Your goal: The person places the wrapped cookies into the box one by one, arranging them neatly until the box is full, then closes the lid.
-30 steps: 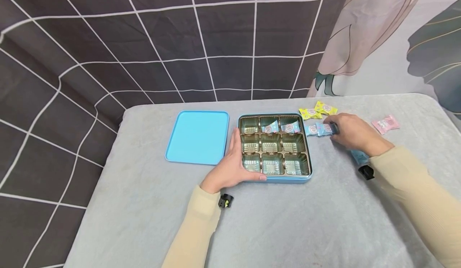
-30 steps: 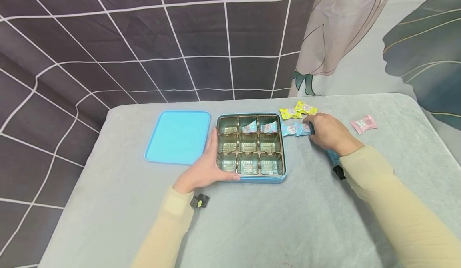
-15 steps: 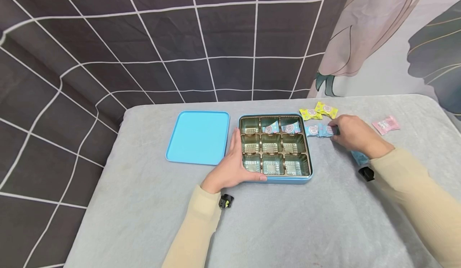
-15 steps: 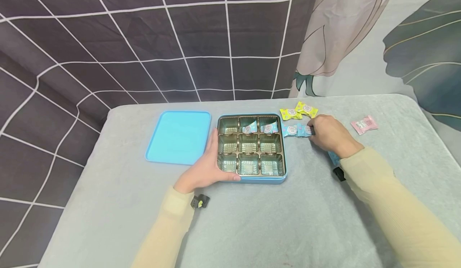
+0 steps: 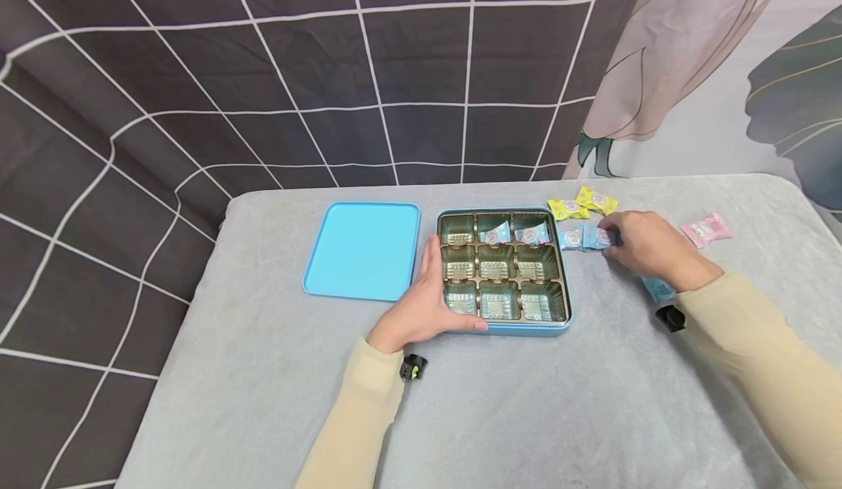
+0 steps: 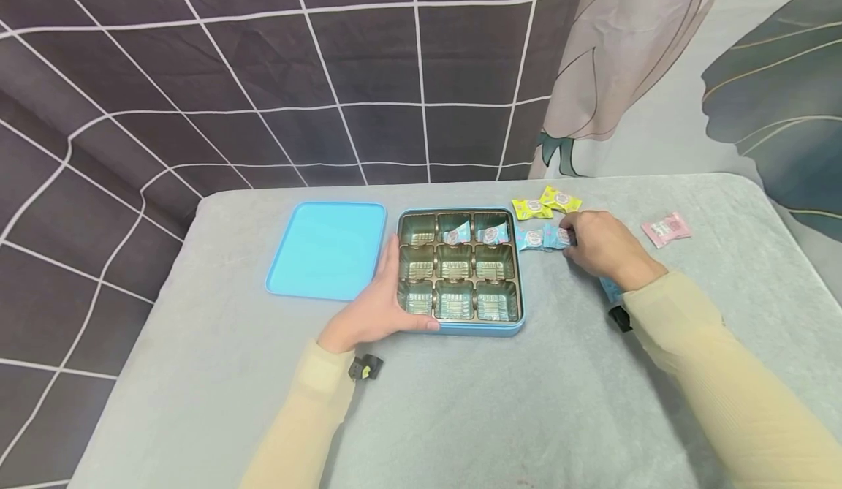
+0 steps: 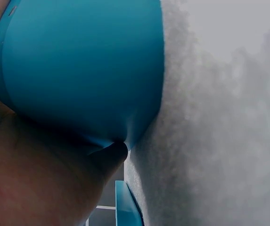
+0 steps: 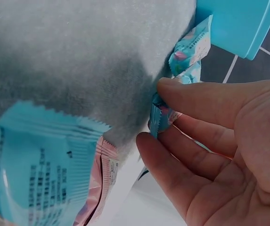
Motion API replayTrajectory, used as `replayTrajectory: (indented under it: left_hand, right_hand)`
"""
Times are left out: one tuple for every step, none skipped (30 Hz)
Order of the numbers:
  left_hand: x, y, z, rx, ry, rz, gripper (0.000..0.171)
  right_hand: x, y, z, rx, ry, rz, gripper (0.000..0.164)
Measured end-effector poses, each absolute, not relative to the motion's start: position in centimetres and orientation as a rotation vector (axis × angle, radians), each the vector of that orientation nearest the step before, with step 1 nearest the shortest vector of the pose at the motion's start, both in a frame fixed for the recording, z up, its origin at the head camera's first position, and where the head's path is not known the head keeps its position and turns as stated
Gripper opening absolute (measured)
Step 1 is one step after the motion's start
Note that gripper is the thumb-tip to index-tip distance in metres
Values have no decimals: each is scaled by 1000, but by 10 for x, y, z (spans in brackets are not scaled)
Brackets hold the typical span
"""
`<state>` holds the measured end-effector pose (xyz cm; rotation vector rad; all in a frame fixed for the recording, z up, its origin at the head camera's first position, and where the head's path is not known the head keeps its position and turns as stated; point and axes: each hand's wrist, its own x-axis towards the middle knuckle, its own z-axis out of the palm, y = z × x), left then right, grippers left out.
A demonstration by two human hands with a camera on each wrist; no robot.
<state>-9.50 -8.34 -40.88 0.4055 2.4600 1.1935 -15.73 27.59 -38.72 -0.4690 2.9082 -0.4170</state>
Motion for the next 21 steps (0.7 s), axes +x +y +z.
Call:
replayTrajectory:
  left_hand:
    - [-95, -83, -409, 405, 2460, 1193, 153]
    - [-95, -83, -409, 404, 2461, 1191, 153]
    - [-95, -83, -408, 404, 2461, 1191, 153]
    - [-95, -83, -408, 406, 2461, 1191, 153]
    - [-95, -83, -408, 407, 2462, 1190, 153]
    - [-95, -83, -408, 409, 2462, 1191, 153]
    - [-95, -83, -408, 412, 2462, 1192, 153]
    - [-95, -83, -408, 412, 2462, 1192, 153]
    - [-95, -83, -408, 413, 2462, 1192, 153]
    - [-95, -83, -409, 414, 2463, 1192, 153]
    - [-95, -83, -408, 414, 2463, 1192, 153]
    - [-95, -83, -408, 414, 2463, 1191, 153]
    - [-95, -83, -409, 414, 2464, 1189, 153]
    - [-95, -83, -409, 414, 2464, 1190, 153]
    - [-95, -83, -409, 415, 2464, 1189, 152]
    - [-95, -83, -409, 417, 2463, 1191, 152]
    - [-95, -83, -409, 416, 2462, 1192, 152]
    - [-95, -83, -409, 415, 2461, 1194, 152]
    - [-95, -83, -409, 414, 2462, 1195, 152]
    - [-95, -83, -409, 414, 2461, 1197, 152]
    - [-95, -83, -409, 414, 2461, 1198, 152]
  right_hand:
    - [-157, 276, -387, -469, 2908, -424, 41]
    - [-157, 275, -387, -468, 2909, -429, 41]
    - [-156, 275, -387, -467, 2910, -436, 41]
    - [-156, 275, -386, -464, 2912, -440, 40]
    - [-156, 275, -386, -463, 2915, -443, 40]
    - [-155, 275, -386, -464, 2917, -448, 39]
    - [-155, 275, -386, -463, 2918, -451, 39]
    - [-154, 274, -386, -462, 2918, -455, 38]
    - [-154, 274, -385, -461, 2918, -458, 38]
    - [-153, 274, -385, -461, 2918, -460, 38]
    - [-153, 274, -385, -461, 2917, -464, 37]
    - [-153, 274, -385, -461, 2916, -466, 37]
    - [-152, 274, -384, -460, 2916, -467, 37]
    - [-152, 273, -384, -460, 2917, -469, 37]
    - [-152, 273, -383, -462, 2920, -469, 36]
    - [-152, 272, -383, -466, 2923, -469, 36]
    - [-152, 271, -383, -470, 2927, -470, 35]
    - [-152, 271, -382, -474, 2930, -471, 35]
    - [-152, 270, -382, -479, 2933, -475, 35]
    - [-152, 269, -381, -485, 2937, -478, 34]
    - [-152, 268, -381, -488, 2941, -479, 35]
